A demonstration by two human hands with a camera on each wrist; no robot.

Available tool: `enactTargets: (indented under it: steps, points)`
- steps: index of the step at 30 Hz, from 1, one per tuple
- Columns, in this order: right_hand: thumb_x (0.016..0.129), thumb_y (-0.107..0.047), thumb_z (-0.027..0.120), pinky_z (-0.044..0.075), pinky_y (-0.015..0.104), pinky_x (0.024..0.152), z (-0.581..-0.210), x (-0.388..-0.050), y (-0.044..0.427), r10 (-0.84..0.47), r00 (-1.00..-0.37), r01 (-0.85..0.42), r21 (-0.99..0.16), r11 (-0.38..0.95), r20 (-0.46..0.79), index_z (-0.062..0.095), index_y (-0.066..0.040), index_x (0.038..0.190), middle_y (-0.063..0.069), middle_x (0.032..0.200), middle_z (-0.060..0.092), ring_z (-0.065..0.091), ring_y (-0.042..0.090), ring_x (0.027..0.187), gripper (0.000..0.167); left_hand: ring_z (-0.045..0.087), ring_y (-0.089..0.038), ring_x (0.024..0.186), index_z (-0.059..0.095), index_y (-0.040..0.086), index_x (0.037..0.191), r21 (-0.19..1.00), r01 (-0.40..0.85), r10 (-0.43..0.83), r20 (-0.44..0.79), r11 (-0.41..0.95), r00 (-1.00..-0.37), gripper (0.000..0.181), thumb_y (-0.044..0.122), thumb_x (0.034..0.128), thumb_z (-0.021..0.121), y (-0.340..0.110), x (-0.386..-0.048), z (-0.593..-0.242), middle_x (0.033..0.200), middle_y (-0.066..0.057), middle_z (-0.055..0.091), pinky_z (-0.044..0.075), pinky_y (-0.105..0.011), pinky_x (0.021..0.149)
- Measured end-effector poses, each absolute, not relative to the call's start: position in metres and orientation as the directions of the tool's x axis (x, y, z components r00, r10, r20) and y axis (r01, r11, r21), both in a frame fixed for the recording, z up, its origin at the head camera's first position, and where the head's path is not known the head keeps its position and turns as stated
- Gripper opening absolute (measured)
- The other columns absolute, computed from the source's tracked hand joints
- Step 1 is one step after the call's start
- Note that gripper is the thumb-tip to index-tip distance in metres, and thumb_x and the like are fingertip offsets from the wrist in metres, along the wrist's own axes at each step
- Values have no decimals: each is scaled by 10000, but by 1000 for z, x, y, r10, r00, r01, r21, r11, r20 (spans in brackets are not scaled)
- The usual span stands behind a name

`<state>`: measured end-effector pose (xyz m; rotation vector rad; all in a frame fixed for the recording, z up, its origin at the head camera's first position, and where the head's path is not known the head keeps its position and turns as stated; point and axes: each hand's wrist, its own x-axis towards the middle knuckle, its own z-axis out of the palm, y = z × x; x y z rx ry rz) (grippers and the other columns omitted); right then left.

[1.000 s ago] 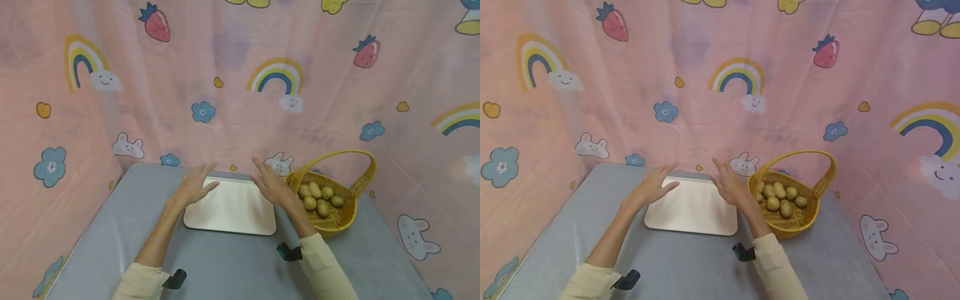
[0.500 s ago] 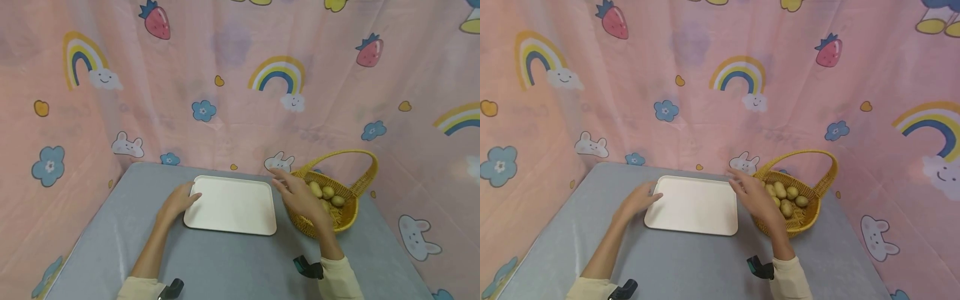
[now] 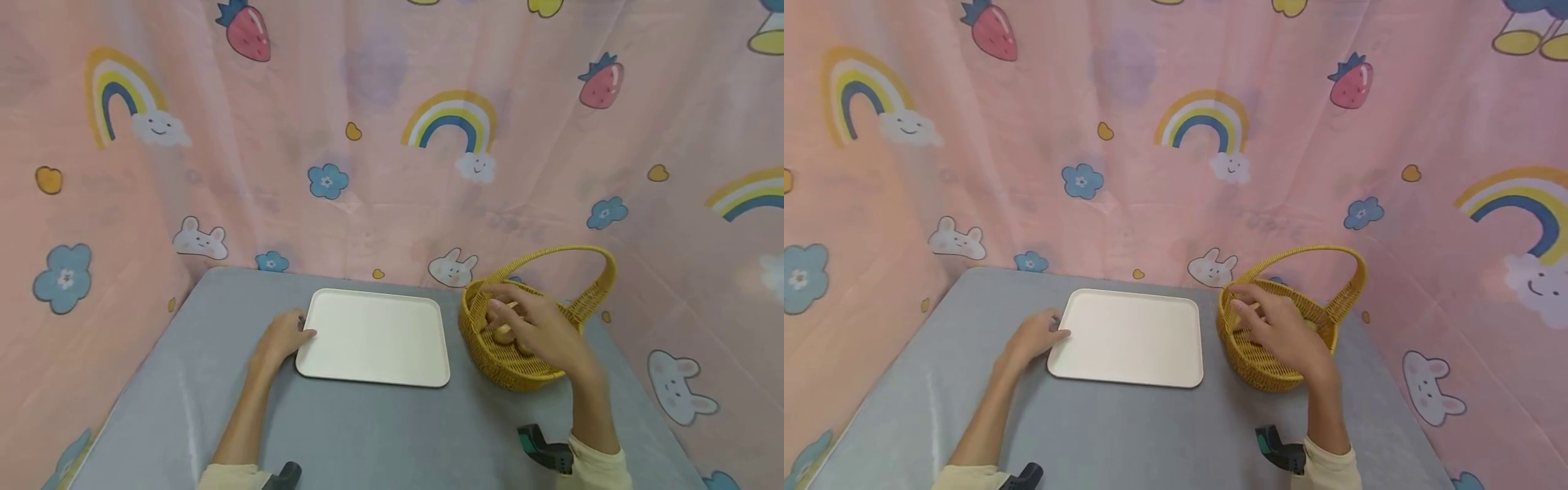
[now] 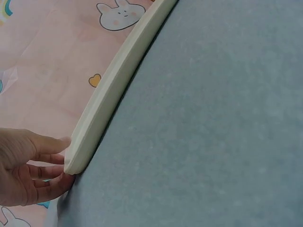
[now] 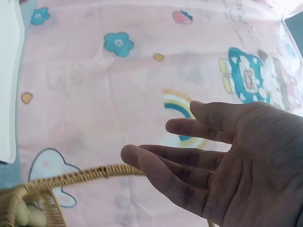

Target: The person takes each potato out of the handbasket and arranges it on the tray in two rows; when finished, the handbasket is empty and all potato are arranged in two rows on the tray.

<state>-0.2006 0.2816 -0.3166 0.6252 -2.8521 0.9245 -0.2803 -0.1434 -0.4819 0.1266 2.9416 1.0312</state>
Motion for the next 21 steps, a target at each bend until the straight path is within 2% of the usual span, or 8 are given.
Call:
enactTargets:
  steps: [3,7,12,19,21]
  points:
    - [1118,-308,480,599,262,663,-311,-200,292,-317,-933,-356,-564,745,171,574,-63,1437,171,1117,752,737,77,749,413,553,-252,751,618,-38,1048,625,57,67,7,778,-998,237,115,930,754,-146,-282,-483,889,-169,660,446,-354,664]
    - [1121,-296,472,607,274,646,-307,-203,303,-295,-946,-315,-579,752,132,571,-21,1420,183,1058,760,722,70,734,418,541,-224,722,608,-15,963,640,54,59,14,767,-998,171,71,913,747,-148,-281,-487,840,-126,628,427,-316,637]
    - [1126,-297,455,617,288,647,-301,-215,310,-313,-947,-289,-597,748,67,538,35,1423,221,1131,736,727,95,782,453,532,-202,672,601,1,889,655,62,47,41,753,-998,124,59,914,709,-149,-278,-492,762,-97,597,400,-292,613]
    - [1130,-260,436,615,276,675,-294,-235,320,-329,-944,-292,-551,782,34,627,7,1180,180,1072,715,718,146,857,332,531,-174,657,594,26,889,656,86,51,72,749,-996,88,79,907,662,-151,-280,-500,742,-68,605,391,-281,620]
    - [1129,-254,436,619,279,690,-294,-240,324,-315,-949,-270,-554,787,15,634,8,1150,174,1057,716,719,157,875,329,538,-173,657,602,27,897,670,94,53,81,737,-995,87,88,907,663,-152,-282,-502,747,-68,616,398,-283,626]
